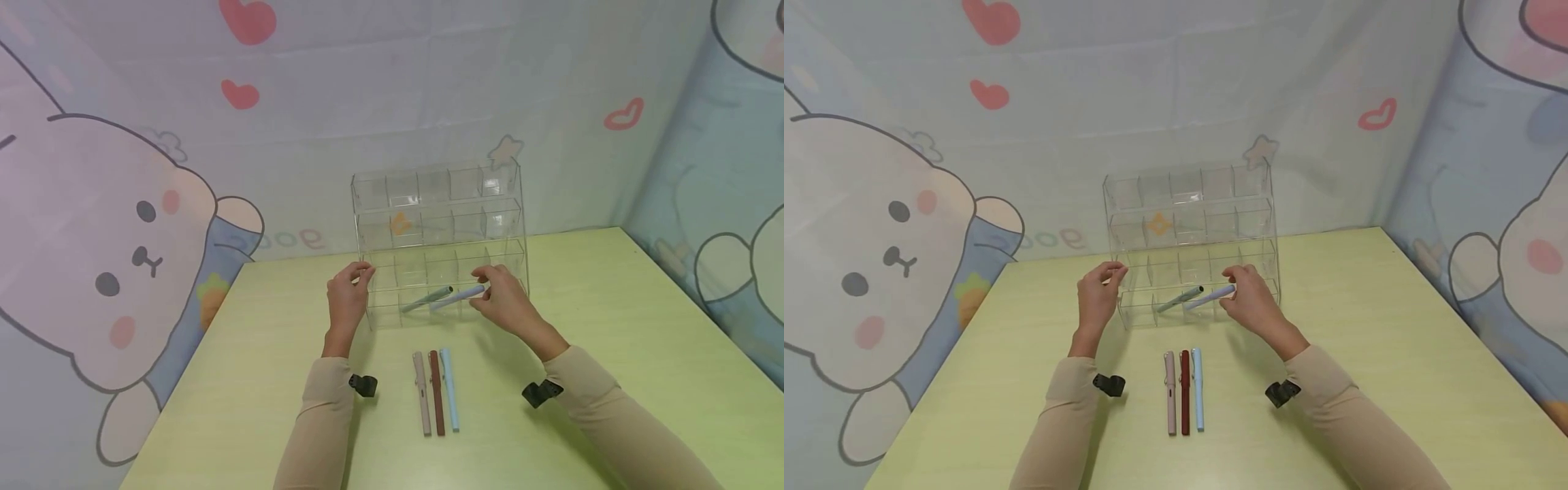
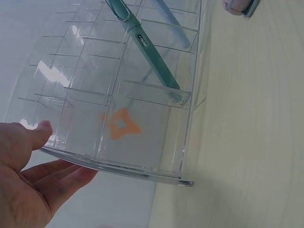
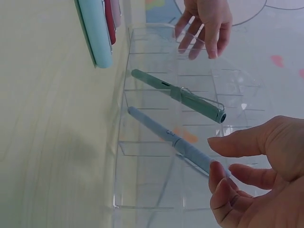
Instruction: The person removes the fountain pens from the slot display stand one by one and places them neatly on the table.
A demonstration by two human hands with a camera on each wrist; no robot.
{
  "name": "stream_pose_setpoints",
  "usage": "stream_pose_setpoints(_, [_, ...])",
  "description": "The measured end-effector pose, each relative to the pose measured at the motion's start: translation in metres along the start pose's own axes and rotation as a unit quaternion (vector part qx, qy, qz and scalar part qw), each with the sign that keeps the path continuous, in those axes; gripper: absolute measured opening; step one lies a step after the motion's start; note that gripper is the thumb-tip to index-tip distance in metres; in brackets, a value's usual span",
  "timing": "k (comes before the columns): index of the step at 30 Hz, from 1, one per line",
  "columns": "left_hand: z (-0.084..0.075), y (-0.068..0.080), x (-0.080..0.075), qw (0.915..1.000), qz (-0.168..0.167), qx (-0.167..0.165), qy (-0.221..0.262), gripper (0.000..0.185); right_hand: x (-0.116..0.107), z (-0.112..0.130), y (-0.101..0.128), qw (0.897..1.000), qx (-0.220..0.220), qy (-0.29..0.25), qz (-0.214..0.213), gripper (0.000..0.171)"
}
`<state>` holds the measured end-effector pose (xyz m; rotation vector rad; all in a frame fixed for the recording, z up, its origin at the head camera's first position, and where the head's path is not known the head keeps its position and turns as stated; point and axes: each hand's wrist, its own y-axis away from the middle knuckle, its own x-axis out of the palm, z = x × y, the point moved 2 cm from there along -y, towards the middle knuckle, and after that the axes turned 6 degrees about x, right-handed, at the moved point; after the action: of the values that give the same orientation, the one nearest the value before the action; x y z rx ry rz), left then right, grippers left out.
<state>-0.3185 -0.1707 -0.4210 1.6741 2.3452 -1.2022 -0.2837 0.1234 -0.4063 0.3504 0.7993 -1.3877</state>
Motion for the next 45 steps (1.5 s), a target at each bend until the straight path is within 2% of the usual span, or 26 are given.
stream_pose_setpoints(7, [0.0, 0.001, 0.0, 1.0, -0.003, 0.0, -0.006, 0.021, 0.007, -0.003, -0.005, 1.0, -0.014, -0.003, -0.005, 0.039])
stream_pose_setpoints(13, [0.0, 0.001, 0.0, 1.0, -0.004, 0.002, -0.003, 0.02, 0.012, -0.004, -0.008, 0.999, -0.01, -0.022, -0.033, 0.033])
stream_pose_setpoints(17, [0.0, 0.0, 0.0, 1.0, -0.003, 0.008, 0.0, 0.022, 0.015, -0.005, -0.011, 0.998, -0.01, -0.014, -0.056, 0.03])
stream_pose_setpoints(25, [-0.001, -0.001, 0.001, 0.9999, 0.0, 0.01, 0.004, 0.023, 0.015, -0.001, -0.016, 0.995, -0.031, -0.018, -0.091, 0.028])
stream_pose_setpoints(30, [-0.001, -0.001, 0.0, 0.9999, -0.003, 0.014, 0.004, 0.02, 0.018, 0.0, -0.022, 0.99, -0.034, -0.087, -0.11, 0.035])
stream_pose_setpoints(37, [-0.001, -0.001, 0.0, 0.9999, -0.002, 0.012, 0.001, 0.021, 0.028, -0.004, -0.025, 0.978, 0.044, -0.19, -0.08, 0.043])
stream_pose_setpoints(41, [-0.001, 0.0, 0.0, 0.9999, 0.0, 0.009, -0.004, 0.022, 0.031, -0.007, -0.026, 0.969, 0.068, -0.227, -0.07, 0.041])
stream_pose_setpoints(45, [-0.001, 0.0, 0.0, 1.0, -0.003, 0.006, -0.004, 0.022, 0.032, -0.006, -0.025, 0.966, 0.07, -0.24, -0.064, 0.032])
